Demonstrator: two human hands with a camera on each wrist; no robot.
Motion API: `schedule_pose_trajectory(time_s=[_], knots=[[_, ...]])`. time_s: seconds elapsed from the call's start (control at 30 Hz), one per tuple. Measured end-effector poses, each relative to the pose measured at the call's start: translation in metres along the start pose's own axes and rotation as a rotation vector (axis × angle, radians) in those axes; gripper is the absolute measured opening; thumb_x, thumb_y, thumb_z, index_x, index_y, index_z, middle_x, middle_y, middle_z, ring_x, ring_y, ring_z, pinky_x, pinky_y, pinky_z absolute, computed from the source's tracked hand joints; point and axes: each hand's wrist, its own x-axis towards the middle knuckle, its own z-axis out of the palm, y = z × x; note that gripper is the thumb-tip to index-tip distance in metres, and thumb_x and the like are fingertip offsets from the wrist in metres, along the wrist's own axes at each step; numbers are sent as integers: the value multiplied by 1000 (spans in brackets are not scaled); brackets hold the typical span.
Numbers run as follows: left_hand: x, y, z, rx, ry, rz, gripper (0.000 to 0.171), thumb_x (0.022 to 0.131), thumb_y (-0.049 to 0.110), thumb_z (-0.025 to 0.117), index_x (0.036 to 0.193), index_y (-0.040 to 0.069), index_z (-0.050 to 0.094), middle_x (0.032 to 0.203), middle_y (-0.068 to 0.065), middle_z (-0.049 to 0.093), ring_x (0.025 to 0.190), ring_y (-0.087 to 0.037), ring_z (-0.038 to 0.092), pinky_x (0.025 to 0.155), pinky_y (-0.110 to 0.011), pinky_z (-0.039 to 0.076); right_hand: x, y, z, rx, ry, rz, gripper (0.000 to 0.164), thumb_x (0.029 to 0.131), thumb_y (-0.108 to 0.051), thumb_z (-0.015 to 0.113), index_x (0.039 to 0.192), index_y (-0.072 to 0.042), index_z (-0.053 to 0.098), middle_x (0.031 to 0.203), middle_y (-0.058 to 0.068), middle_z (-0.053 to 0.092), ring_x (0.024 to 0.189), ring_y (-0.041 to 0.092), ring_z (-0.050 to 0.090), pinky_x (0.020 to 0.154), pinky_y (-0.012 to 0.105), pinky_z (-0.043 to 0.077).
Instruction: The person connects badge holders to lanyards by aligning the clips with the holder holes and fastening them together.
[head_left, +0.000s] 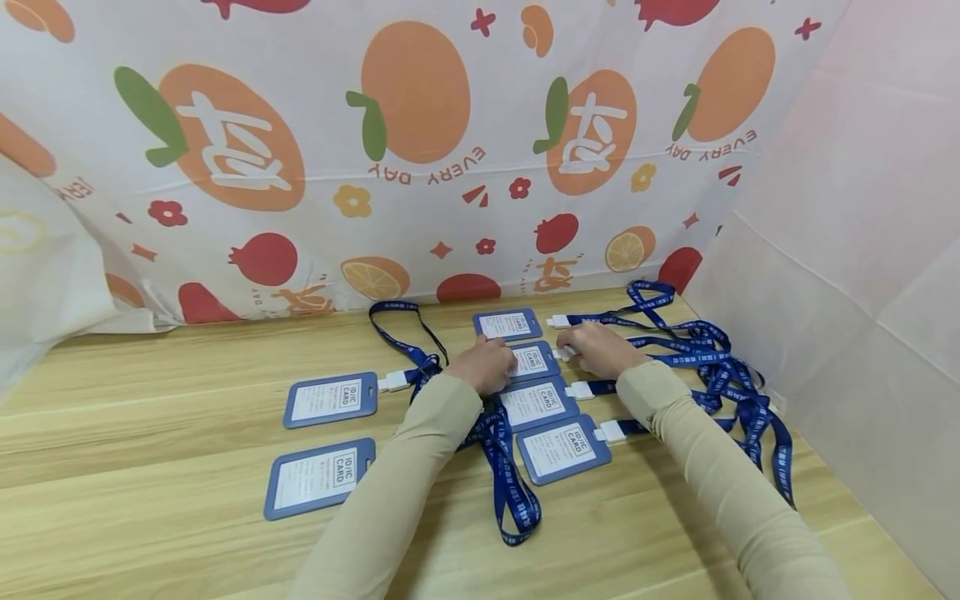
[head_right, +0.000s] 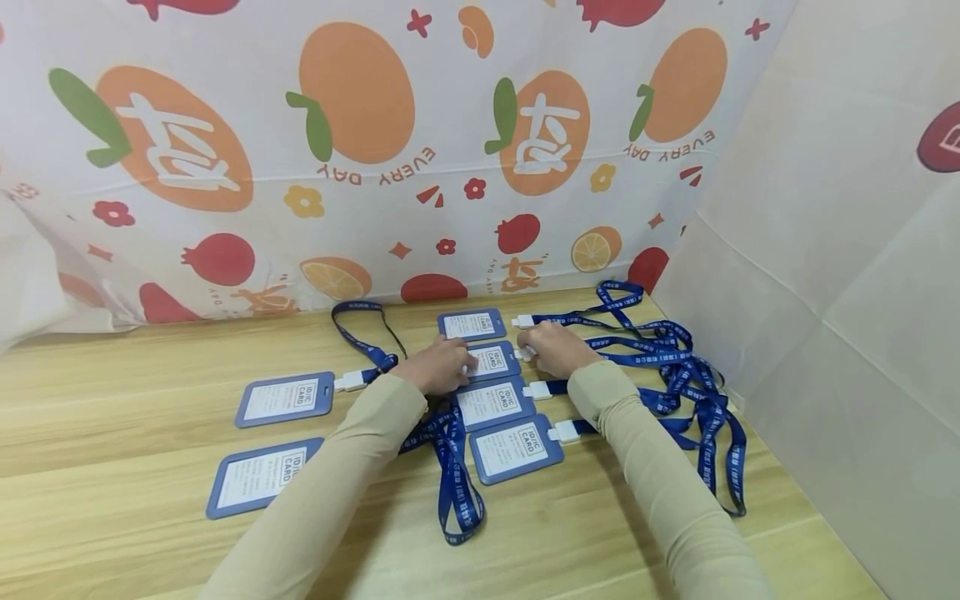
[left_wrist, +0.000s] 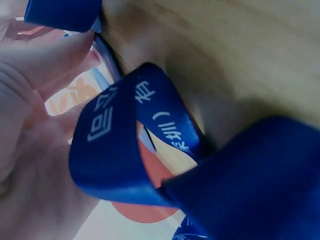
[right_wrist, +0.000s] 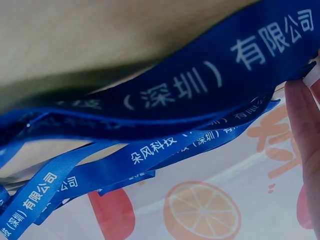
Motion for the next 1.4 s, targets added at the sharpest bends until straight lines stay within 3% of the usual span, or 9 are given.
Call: schedule_pose_trajectory(time_s=[0.73, 0.97, 1.4], knots=[[-2, 0, -1, 14, -10, 10, 29, 101, 17, 65, 129, 12, 71, 140, -12, 56, 123, -33, 46, 105, -45, 45, -2, 2, -1, 54, 34, -46, 24, 84, 14, 70, 104, 2, 77, 106, 14, 74, 102, 29, 70, 90, 39, 57], [0, -2, 0, 16, -23, 5, 30, 101, 18, 64, 130, 13, 71, 141, -11, 55, 121, -33, 45, 105, -45, 45, 0, 3, -4, 84, 0, -35, 25, 85, 14, 71, 107, 2, 77, 109, 15, 74, 107, 31, 69, 92, 40, 56], [0, -3, 1, 30, -6, 17, 30, 100, 18, 66, 129, 13, 71, 138, -11, 57, 119, -32, 46, 105, -44, 45, 2, 1, -4, 30, -16, -77, 26, 82, 13, 75, 107, 4, 76, 108, 18, 73, 104, 31, 70, 88, 36, 58]])
